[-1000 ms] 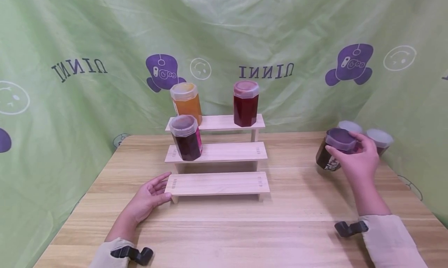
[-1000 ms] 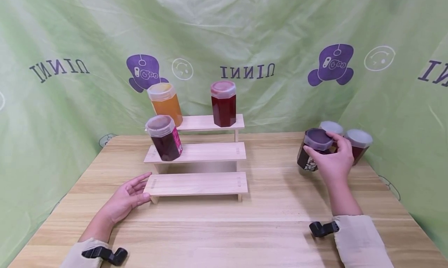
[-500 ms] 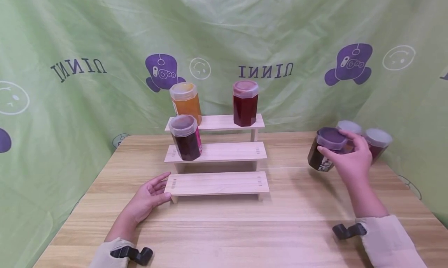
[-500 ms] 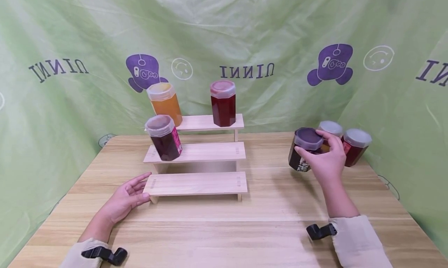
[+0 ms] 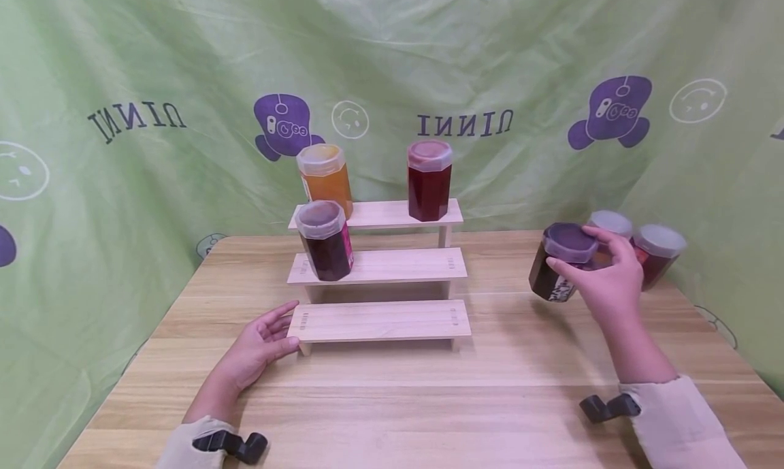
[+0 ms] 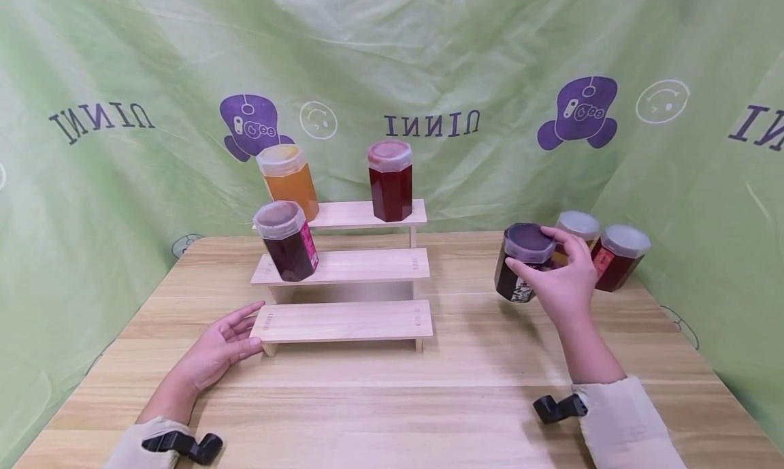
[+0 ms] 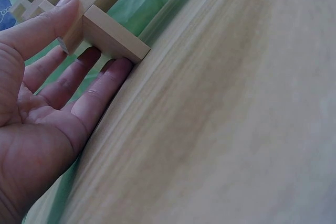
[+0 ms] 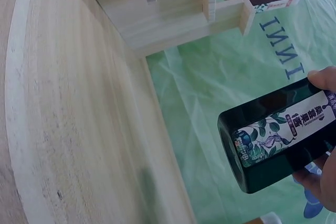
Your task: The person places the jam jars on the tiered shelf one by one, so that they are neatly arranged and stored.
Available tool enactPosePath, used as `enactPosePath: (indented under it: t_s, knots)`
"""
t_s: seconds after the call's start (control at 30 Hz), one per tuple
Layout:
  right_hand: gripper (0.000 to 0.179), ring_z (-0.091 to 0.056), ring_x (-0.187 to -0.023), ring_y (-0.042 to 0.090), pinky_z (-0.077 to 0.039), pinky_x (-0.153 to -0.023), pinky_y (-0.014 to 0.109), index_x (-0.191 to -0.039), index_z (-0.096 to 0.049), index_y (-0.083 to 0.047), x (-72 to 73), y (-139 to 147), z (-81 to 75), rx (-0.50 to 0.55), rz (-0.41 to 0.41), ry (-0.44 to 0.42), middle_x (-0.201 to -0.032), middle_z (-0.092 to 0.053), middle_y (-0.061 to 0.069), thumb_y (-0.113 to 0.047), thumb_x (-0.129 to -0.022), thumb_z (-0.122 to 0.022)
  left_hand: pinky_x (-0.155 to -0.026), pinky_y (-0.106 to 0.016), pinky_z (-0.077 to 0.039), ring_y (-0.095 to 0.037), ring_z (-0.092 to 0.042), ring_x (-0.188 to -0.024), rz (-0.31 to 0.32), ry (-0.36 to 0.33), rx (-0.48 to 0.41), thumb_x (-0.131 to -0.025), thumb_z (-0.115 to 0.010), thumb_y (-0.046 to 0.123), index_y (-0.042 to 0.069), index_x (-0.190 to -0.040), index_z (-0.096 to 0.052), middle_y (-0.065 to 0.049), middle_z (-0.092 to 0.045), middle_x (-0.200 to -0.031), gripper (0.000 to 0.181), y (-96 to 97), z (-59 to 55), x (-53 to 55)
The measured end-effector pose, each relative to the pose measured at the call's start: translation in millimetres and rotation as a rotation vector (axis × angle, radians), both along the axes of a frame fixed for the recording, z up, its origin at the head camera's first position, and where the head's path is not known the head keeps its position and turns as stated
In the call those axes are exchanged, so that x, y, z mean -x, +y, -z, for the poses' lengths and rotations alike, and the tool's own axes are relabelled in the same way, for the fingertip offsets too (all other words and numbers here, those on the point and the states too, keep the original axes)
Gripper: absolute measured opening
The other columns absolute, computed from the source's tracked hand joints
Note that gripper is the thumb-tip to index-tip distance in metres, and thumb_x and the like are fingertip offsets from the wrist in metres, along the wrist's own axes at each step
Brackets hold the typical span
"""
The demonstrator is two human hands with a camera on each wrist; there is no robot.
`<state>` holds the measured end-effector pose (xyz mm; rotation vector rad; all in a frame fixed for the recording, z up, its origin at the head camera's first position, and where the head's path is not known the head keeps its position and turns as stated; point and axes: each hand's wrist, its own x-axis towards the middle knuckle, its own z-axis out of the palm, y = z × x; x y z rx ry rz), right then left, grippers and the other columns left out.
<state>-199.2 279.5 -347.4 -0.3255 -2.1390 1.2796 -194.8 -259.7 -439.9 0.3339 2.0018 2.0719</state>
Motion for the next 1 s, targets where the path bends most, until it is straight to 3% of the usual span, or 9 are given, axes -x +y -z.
enactPosePath:
  t_s: [0.43, 0.7, 1.0]
  knots:
    - [0.076, -0.06, -0.098, 0.004, -0.051, -0.079, 0.01, -0.132, -0.06, -0.009, 0.1, -12.1, -4.1, 0.049, -0.108, 0.039, -0.128, -0.049, 0.002, -0.004, -0.063, -0.091, -0.091, -0.029, -0.054, -0.013, -0.061, -0.11, 0.0, 0.009, 0.005, -0.086, -0.065, -0.009, -0.008, -0.151, -0.02, -0.017, -0.052, -0.132, 0.078, -0.4, 0.0, -0.3]
    - [0.075, -0.06, -0.098, 0.003, -0.051, -0.081, 0.011, -0.132, -0.06, -0.008, -1.3, -21.0, -9.5, 0.043, -0.148, 0.034, -0.128, -0.05, 0.003, -0.007, -0.064, -0.091, -0.092, -0.03, -0.053, -0.014, -0.061, -0.11, -0.001, 0.02, 0.015, -0.086, -0.065, -0.008, -0.008, -0.15, -0.021, -0.024, -0.048, -0.136, 0.078, -0.4, -0.1, -0.8]
    - [0.076, -0.061, -0.099, 0.004, -0.052, -0.083, 0.013, -0.134, -0.058, -0.008, -2.8, -29.6, -16.3, 0.035, -0.206, 0.044, -0.127, -0.051, 0.003, -0.008, -0.065, -0.091, -0.092, -0.029, -0.053, -0.014, -0.061, -0.11, -0.004, 0.019, 0.011, -0.086, -0.065, -0.009, -0.008, -0.15, -0.021, -0.019, -0.051, -0.133, 0.078, -0.1, 0.0, -0.9]
